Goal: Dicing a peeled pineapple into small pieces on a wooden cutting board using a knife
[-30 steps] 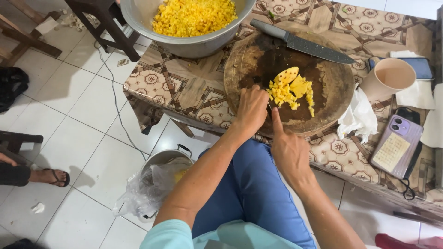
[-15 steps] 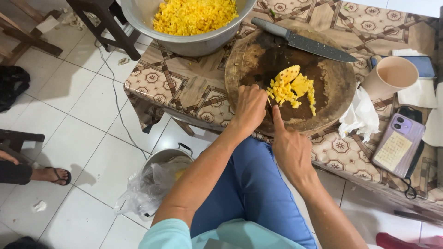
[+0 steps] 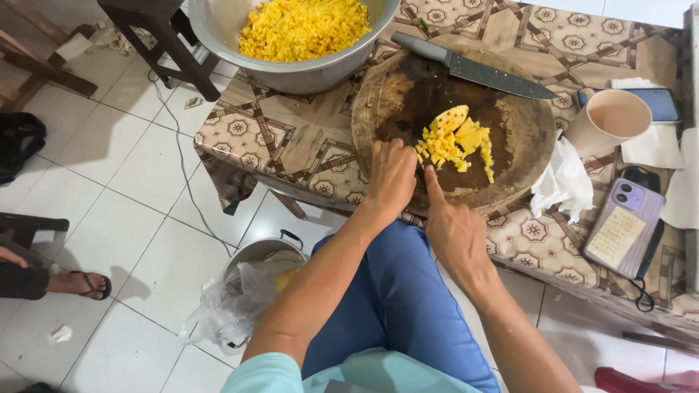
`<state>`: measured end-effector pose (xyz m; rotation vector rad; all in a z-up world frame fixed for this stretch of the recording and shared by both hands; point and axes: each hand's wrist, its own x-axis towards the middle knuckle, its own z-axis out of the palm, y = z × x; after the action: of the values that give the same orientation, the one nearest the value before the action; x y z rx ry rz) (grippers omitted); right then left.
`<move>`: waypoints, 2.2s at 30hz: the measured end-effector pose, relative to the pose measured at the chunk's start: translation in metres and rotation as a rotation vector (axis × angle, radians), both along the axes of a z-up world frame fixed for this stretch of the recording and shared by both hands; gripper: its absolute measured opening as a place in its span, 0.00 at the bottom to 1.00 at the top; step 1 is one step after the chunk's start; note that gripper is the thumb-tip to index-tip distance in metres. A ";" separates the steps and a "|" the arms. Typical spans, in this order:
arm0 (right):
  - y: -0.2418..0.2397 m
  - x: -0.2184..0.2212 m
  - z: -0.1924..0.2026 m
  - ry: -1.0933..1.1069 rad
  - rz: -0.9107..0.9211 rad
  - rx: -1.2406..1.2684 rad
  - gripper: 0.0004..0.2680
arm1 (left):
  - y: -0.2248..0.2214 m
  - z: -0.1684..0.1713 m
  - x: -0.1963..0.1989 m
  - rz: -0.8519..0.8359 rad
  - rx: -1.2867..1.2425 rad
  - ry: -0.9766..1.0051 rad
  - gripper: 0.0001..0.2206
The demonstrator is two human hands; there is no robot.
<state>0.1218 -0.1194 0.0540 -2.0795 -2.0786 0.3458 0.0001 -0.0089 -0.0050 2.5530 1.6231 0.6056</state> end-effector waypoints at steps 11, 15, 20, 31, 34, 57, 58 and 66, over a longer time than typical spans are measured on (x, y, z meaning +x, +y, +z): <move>0.021 0.005 -0.015 -0.035 0.052 0.085 0.22 | -0.001 0.009 -0.003 0.007 -0.004 -0.047 0.12; 0.004 0.005 -0.004 0.006 0.027 0.094 0.22 | -0.007 0.010 -0.002 0.014 0.002 -0.025 0.10; -0.006 0.001 -0.017 -0.057 0.034 0.079 0.24 | -0.016 0.014 0.002 0.040 0.017 -0.001 0.10; 0.020 0.001 -0.022 -0.054 0.065 0.118 0.25 | -0.015 0.017 -0.001 0.051 0.014 -0.063 0.11; 0.013 0.006 -0.013 0.059 -0.013 0.074 0.20 | -0.026 0.028 -0.003 0.065 0.010 -0.051 0.09; 0.009 0.020 -0.014 0.242 -0.077 0.060 0.20 | 0.024 0.023 -0.002 -0.046 0.097 -0.038 0.18; 0.006 0.019 -0.007 0.242 -0.084 0.065 0.20 | 0.032 0.021 0.007 -0.054 0.101 -0.039 0.18; 0.020 0.008 -0.078 0.115 -0.026 0.055 0.20 | 0.049 0.041 0.087 -0.292 0.042 0.174 0.24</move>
<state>0.1293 -0.0993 -0.0235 -2.0045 -1.9710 0.3909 0.0873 0.0403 0.0364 2.8675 1.2498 0.4063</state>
